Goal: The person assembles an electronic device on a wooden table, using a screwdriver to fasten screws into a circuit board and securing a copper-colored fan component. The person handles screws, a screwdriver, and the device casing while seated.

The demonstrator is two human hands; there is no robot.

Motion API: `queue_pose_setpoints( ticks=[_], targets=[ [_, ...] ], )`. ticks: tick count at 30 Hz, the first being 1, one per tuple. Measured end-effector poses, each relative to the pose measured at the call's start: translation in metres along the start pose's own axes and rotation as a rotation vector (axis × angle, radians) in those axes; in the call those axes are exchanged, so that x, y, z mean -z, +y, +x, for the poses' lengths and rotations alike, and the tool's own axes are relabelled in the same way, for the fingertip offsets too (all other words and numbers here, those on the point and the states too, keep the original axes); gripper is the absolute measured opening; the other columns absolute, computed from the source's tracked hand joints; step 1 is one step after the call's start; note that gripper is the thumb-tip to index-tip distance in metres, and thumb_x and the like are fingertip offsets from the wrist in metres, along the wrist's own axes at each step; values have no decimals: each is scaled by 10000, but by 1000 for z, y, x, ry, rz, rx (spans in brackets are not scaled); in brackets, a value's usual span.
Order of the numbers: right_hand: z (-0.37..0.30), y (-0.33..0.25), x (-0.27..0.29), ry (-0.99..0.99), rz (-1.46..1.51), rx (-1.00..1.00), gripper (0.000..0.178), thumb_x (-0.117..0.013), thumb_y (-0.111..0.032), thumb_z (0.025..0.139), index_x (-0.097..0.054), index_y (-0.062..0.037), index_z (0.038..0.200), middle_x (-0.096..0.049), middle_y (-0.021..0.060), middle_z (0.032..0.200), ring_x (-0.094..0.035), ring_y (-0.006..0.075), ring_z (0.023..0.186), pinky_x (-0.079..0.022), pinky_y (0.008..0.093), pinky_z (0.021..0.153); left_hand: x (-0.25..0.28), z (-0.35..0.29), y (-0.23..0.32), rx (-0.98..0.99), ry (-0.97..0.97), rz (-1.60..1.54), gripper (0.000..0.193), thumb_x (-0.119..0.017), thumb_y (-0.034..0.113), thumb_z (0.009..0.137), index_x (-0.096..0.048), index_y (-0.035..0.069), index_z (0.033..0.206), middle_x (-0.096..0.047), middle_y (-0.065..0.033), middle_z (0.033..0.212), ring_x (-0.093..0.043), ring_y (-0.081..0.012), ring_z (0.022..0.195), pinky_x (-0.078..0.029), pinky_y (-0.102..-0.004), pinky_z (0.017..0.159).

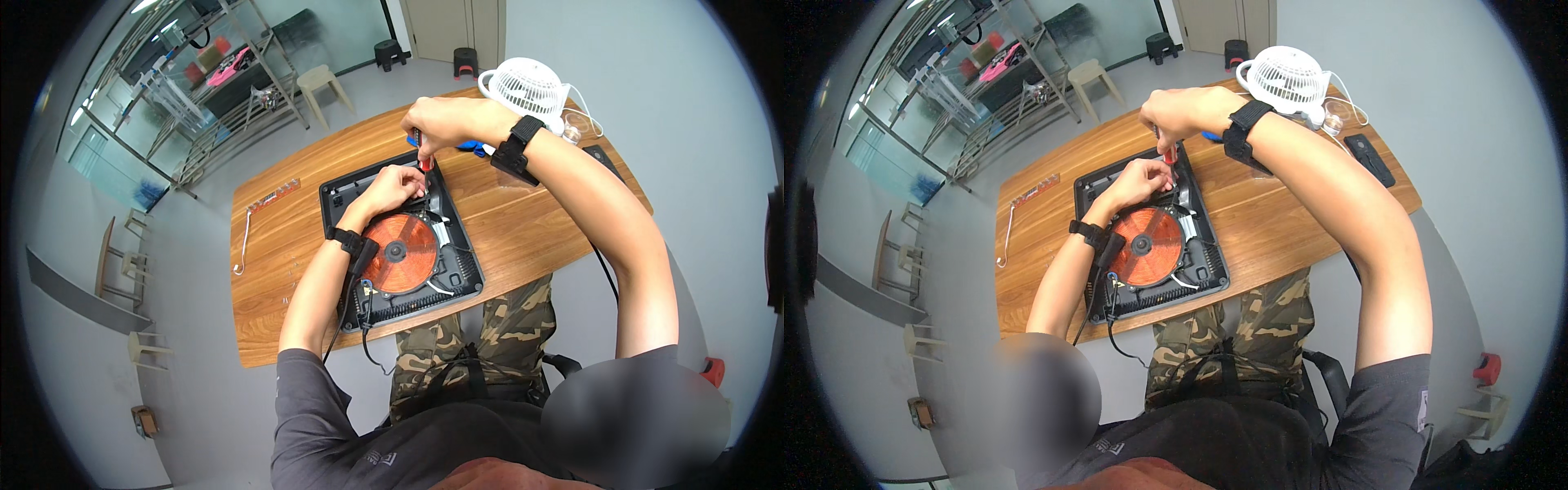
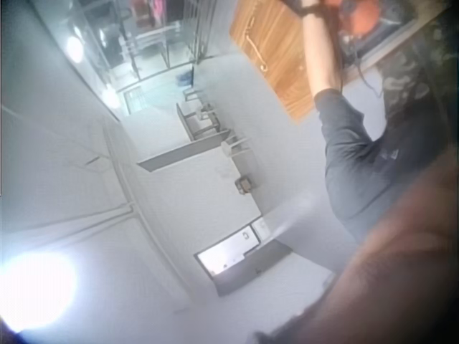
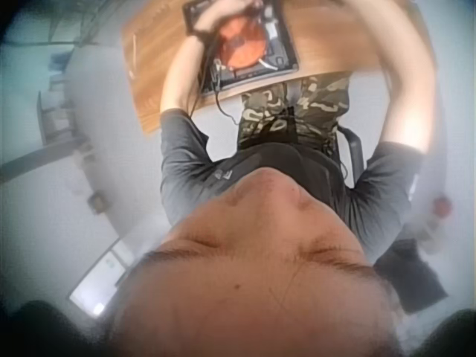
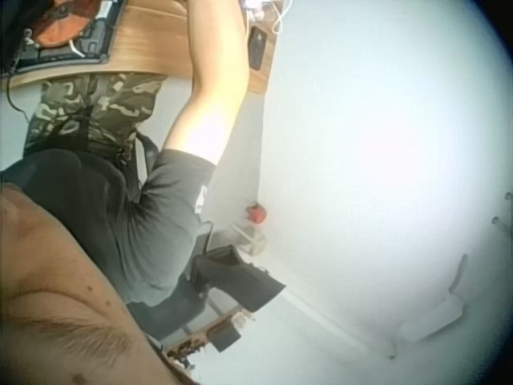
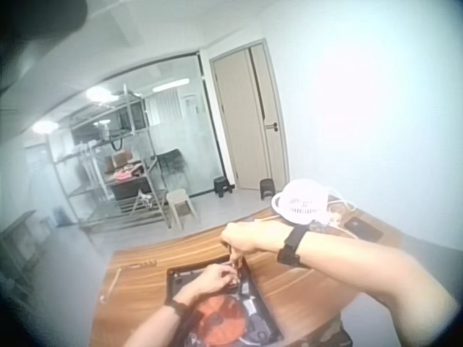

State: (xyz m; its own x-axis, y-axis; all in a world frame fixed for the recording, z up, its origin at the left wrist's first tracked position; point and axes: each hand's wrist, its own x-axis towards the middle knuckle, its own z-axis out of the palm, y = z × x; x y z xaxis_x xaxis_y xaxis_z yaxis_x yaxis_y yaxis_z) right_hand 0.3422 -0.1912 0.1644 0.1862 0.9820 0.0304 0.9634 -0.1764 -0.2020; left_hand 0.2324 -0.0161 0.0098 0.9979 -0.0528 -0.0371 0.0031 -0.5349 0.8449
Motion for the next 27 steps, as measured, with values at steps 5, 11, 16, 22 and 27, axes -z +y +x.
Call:
queue_pose_setpoints(
  ticks=[5,11,16,22,27],
  targets=[
    [-3,-9,5,-26,-21,-22,388,-860,-197,741,-701,38,1006,-729,204,868,-721,371,857,-570,455,732,0,-1,0,-25,12,20,158,-550,-58,930,-706,-45,954,-720,-69,851,-674,-124,815,-556,-289,790],
    [0,-2,-5,20,-15,2,410,-858,-221,740,-706,41,1016,-729,212,872,-724,393,865,-577,467,735,1,-8,17,8,56,42,138,-603,-15,911,-720,-39,980,-724,-63,875,-669,-116,827,-551,-285,799],
    [6,-3,-8,12,-48,-5,406,-825,-269,775,-702,58,981,-722,230,853,-719,403,848,-580,462,738,9,-8,16,-136,136,49,190,-668,43,902,-697,2,1085,-645,27,896,-554,-44,777,-473,-222,706],
    [17,6,-13,-29,-119,-64,435,-791,-342,822,-697,62,955,-722,240,856,-716,414,852,-580,462,758,4,-4,44,-178,240,116,254,-830,153,854,-699,30,1034,-552,60,805,-451,-52,712,-436,-248,674],
    [18,6,-11,-32,-50,-91,498,-741,-393,878,-648,53,1079,-733,246,947,-716,411,908,-573,462,784,3,-2,51,-256,320,158,219,-850,144,831,-674,23,879,-534,41,724,-458,-63,688,-438,-264,652]
  ],
)
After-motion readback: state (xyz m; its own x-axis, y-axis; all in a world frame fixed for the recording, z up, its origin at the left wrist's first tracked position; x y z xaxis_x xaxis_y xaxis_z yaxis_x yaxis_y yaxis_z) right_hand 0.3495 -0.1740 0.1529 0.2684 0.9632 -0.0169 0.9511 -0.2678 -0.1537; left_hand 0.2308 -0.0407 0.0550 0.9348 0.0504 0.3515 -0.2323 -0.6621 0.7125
